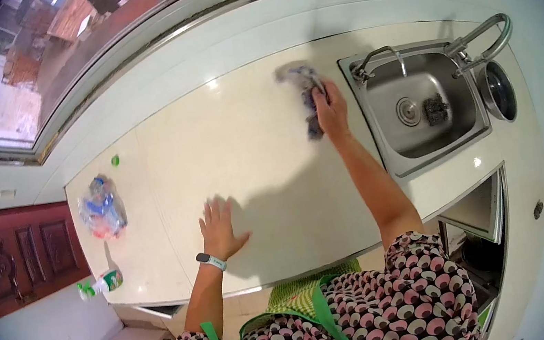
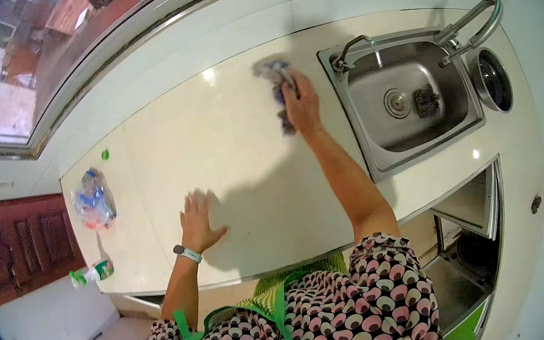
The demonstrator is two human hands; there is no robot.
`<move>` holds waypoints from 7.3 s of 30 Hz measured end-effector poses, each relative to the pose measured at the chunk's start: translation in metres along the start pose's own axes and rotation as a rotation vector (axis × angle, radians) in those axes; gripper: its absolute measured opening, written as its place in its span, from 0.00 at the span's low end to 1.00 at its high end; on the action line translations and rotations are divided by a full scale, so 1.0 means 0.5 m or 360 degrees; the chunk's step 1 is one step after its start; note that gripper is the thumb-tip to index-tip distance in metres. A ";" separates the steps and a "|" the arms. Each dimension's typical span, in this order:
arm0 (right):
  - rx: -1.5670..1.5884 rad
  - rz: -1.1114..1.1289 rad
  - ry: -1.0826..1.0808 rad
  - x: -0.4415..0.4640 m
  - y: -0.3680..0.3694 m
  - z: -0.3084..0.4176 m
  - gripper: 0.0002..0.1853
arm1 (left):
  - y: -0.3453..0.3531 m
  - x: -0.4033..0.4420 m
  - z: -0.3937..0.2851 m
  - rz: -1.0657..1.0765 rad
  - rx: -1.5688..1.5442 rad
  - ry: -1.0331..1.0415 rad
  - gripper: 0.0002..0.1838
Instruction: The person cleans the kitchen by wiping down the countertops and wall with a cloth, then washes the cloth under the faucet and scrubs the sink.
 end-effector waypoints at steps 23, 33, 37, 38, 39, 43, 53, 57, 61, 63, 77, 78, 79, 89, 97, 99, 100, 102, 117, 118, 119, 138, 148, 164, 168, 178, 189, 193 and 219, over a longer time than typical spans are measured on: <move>-0.0867 0.0878 -0.0883 -0.226 0.537 0.077 0.22 | 0.049 -0.001 -0.024 0.0003 0.0187 0.0331 0.65; -0.1737 0.0530 -0.0859 -0.032 0.006 -0.056 0.22 | 0.047 0.014 -0.010 -0.0009 0.0154 0.0196 0.65; -0.1407 0.0692 -0.0920 -0.150 0.083 0.021 0.21 | 0.045 0.020 -0.013 0.0011 0.0124 0.0203 0.64; -0.1289 0.0834 -0.0881 -0.189 0.128 0.053 0.22 | 0.056 0.008 -0.007 0.0022 0.0118 0.0214 0.64; -0.1168 0.0965 -0.0843 -0.229 0.176 0.090 0.23 | 0.046 -0.004 -0.002 -0.0114 -0.0052 0.0262 0.57; -0.0859 0.1143 -0.1054 -0.441 0.336 0.210 0.25 | 0.041 -0.109 0.099 -0.0884 -0.0582 0.0258 0.36; -0.0144 0.1359 -0.0921 -0.796 0.366 0.337 0.23 | 0.100 -0.351 0.193 -0.1028 -0.0879 -0.0036 0.22; -0.0517 0.1518 -0.1074 -0.738 0.238 0.285 0.21 | 0.116 -0.339 0.126 -0.0993 -0.0772 -0.0015 0.21; -0.0678 0.1176 -0.0857 -0.594 -0.018 0.211 0.19 | 0.120 -0.301 0.009 -0.0895 -0.0771 0.0074 0.19; -0.0814 0.0989 -0.0851 -0.537 -0.187 0.159 0.17 | 0.132 -0.279 -0.084 -0.0836 -0.0774 0.0120 0.19; -0.1720 0.0307 -0.0058 -0.302 -1.037 -0.157 0.20 | 0.147 -0.221 -0.591 -0.0543 -0.0590 0.0551 0.20; -0.1856 0.0352 -0.0018 -0.298 -1.076 -0.181 0.20 | 0.140 -0.223 -0.584 -0.0554 -0.0590 0.0535 0.20; -0.1873 0.0233 0.0016 -0.304 -1.123 -0.176 0.19 | 0.137 -0.224 -0.576 -0.0550 -0.0563 0.0524 0.20; -0.1283 -0.0288 0.0200 -0.286 -1.189 -0.098 0.15 | 0.158 -0.186 -0.446 -0.0641 -0.0662 0.0365 0.18; -0.1023 0.0516 -0.0538 -0.420 -0.671 -0.012 0.18 | 0.189 -0.214 -0.500 -0.0142 -0.1272 0.0138 0.17; -0.0792 0.0704 -0.0584 -0.462 -0.530 0.032 0.17 | 0.267 -0.209 -0.500 0.0314 -0.1920 0.0054 0.17; -0.0574 0.0745 -0.0567 -0.474 -0.475 0.056 0.17 | 0.261 -0.213 -0.500 0.0294 -0.1939 0.0059 0.17; -0.0176 0.0858 -0.0349 -0.499 -0.366 0.051 0.14 | 0.302 -0.226 -0.491 0.0683 -0.2269 -0.0400 0.21; 0.1410 -0.0440 0.1277 -0.106 -0.449 -0.130 0.15 | 0.110 -0.096 -0.385 -0.0547 -0.0612 -0.0141 0.38; 0.1391 -0.0374 0.1141 -0.039 -0.443 -0.114 0.15 | 0.114 -0.073 -0.426 -0.0512 -0.0210 -0.0118 0.44; 0.1372 -0.0321 0.1005 0.026 -0.434 -0.092 0.15 | 0.102 -0.058 -0.454 -0.0529 -0.0194 -0.0132 0.44; -0.0698 0.1435 -0.0810 0.128 -0.039 -0.186 0.27 | 0.142 -0.050 -0.488 0.0071 -0.0282 -0.0308 0.63; -0.1893 0.0096 -0.0144 0.248 -0.489 -0.267 0.23 | 0.133 -0.049 -0.493 0.0064 -0.0172 -0.0316 0.65; -0.1433 0.0109 -0.0390 0.181 -0.397 -0.199 0.18 | 0.139 -0.050 -0.507 0.0135 -0.0094 -0.0227 0.69; -0.1049 0.0290 -0.0230 0.167 -0.331 -0.200 0.17 | 0.154 -0.036 -0.499 0.0102 -0.0066 -0.0171 0.69; 0.0867 0.0746 0.1566 -0.284 -0.432 -0.145 0.20 | 0.156 -0.032 -0.484 0.0165 -0.0164 -0.0360 0.67; 0.1511 -0.0150 0.1254 -0.329 -0.863 -0.045 0.22 | 0.132 -0.088 -0.458 -0.0036 -0.0272 -0.0528 0.57; 0.1445 -0.0310 0.1139 -0.285 -0.958 -0.090 0.23 | 0.180 -0.201 -0.452 -0.0584 -0.0358 -0.0501 0.43; 0.0106 0.1375 0.0513 -0.367 -0.392 -0.202 0.30 | 0.454 -0.327 -0.219 -0.0371 -0.1174 -0.0847 0.23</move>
Point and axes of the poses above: each hand's wrist, its own x-axis towards the middle knuckle, its own y-axis out of the palm, z = x × y, the point moved 10 cm from there along x, towards the middle knuckle, and after that the axes turned 11 degrees about -y, right-handed, at the moved point
